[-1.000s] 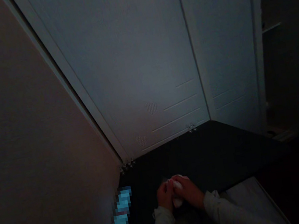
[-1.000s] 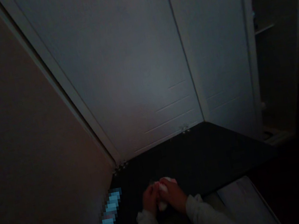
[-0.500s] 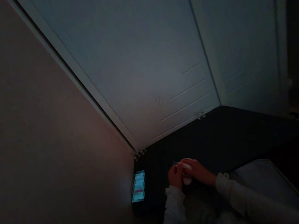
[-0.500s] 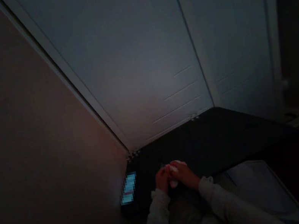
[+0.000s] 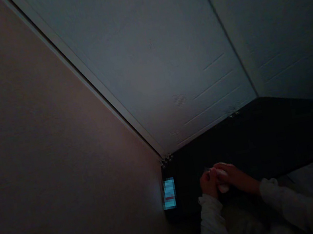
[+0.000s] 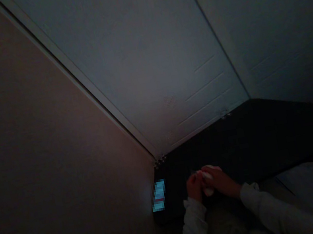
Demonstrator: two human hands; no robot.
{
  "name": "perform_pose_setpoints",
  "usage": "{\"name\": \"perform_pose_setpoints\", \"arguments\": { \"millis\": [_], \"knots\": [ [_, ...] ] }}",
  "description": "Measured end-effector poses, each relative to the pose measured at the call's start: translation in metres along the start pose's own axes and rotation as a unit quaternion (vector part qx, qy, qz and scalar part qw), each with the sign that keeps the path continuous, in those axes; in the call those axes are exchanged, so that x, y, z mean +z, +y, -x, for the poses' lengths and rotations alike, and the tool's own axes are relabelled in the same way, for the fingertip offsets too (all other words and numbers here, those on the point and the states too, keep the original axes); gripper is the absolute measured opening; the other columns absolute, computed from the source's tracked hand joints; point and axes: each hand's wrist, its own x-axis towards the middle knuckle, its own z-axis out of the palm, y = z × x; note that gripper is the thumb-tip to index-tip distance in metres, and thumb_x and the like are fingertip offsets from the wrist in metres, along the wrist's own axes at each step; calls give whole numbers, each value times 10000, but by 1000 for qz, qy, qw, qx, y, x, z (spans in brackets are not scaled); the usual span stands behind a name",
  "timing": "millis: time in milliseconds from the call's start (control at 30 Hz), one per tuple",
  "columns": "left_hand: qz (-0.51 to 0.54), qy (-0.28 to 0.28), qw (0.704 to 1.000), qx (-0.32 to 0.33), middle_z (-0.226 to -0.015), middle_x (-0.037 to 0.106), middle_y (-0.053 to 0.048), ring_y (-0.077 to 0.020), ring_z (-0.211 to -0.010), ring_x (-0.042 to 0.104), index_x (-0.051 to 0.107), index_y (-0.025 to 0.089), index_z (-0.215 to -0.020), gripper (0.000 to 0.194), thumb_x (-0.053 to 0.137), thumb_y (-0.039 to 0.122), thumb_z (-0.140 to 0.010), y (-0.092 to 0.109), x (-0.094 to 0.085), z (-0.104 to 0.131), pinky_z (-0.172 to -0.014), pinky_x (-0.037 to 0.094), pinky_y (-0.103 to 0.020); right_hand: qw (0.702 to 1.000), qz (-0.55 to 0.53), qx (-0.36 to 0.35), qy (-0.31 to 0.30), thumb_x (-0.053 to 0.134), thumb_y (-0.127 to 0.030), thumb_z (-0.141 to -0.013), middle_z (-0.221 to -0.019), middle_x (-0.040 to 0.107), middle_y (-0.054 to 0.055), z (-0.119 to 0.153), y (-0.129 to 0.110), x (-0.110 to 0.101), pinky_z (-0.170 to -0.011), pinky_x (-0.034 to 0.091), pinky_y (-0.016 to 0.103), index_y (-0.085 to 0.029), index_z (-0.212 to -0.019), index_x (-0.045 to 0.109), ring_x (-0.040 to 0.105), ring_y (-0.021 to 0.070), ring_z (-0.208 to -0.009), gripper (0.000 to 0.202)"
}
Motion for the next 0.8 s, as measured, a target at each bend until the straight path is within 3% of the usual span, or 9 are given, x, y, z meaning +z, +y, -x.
{"name": "perform_pose_setpoints", "arguments": {
  "millis": [133,300,400,600,800],
  "knots": [
    [17,3,1000,9,-582,551,-31,-135,-578,467,587,120,-612,411,523,525,-604,1,1,4,-548,367,-245,1000,-7,-10,14,496,-397,-641,-915,604,86,1,0,1,-786,384,338,-168,-907,593,525,224,-868,364],
    [62,4,997,35,-570,546,-13,-129,-576,464,596,131,-615,388,514,510,-617,3,3,9,-549,353,-229,999,1,-26,-19,459,-436,-679,-872,618,79,5,-10,-3,-718,431,323,-172,-895,595,554,219,-807,367],
    [95,16,995,9,-544,540,-5,-126,-539,458,597,133,-606,376,543,504,-585,-1,5,9,-512,338,-223,998,16,-25,-52,434,-461,-698,-858,624,80,7,-11,-1,-684,449,314,-175,-934,577,563,216,-784,397],
    [94,38,994,36,-525,540,3,-120,-519,452,601,142,-581,353,533,488,-602,-11,7,6,-489,316,-214,997,36,0,-74,360,-482,-741,-953,605,88,4,3,1,-714,456,324,-182,-1010,534,554,227,-872,438],
    [86,68,993,35,-510,527,0,-124,-518,446,596,144,-555,336,552,475,-592,-14,10,3,-472,309,-215,998,-3,2,-69,401,-450,-739,-977,593,94,4,-1,1,-764,441,326,-162,-985,532,546,224,-893,401]
  ]
}}
